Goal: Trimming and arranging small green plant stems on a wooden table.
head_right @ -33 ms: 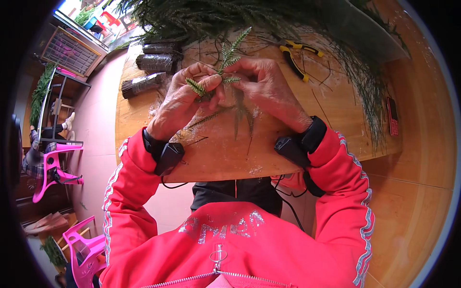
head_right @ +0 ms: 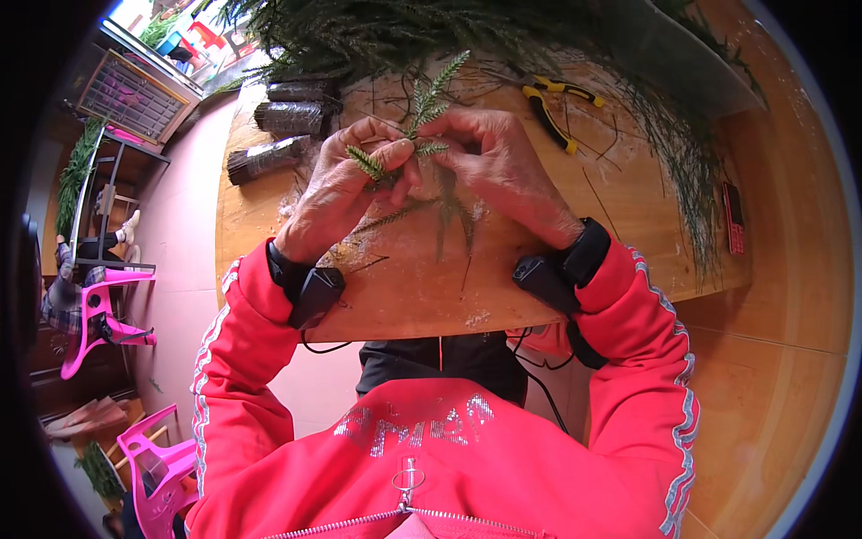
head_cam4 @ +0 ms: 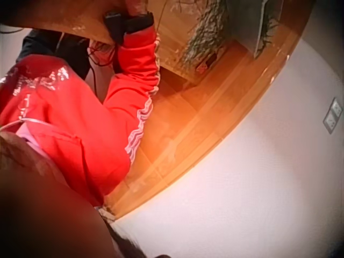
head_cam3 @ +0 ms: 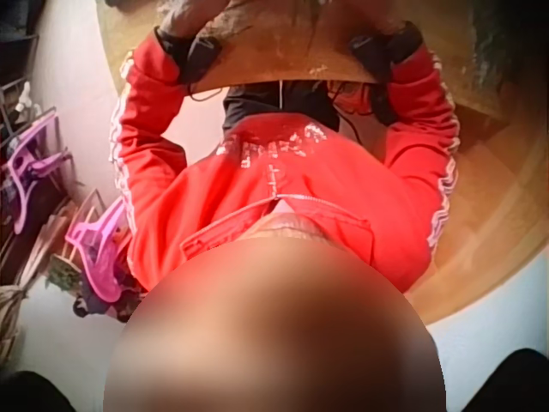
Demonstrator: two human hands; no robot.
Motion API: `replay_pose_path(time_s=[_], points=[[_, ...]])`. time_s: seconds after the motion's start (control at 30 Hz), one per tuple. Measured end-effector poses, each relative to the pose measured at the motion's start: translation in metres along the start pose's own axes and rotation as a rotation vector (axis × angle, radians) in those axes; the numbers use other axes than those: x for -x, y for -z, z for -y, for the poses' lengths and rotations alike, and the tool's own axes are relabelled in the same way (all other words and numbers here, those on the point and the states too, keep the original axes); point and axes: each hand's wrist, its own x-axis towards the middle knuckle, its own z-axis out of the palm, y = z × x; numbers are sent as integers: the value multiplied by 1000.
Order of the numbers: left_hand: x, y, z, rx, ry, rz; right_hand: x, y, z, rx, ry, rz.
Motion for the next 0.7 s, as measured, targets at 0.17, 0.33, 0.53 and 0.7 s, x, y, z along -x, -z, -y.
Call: replay_pose_path(time_s=[0.17, 0.33, 0.53, 0.7], points=[[-2, -1, 10, 57, -115, -58, 1, 2, 12, 269, 92, 22], [-3, -2, 13, 70, -124, -59, 2, 3, 16, 451, 203, 3], [-3, 3, 11, 74, -116, -65, 1, -4, 14, 326, 96, -29], [-2, 1, 8, 103, -79, -59, 5, -9, 12, 379, 116, -73]])
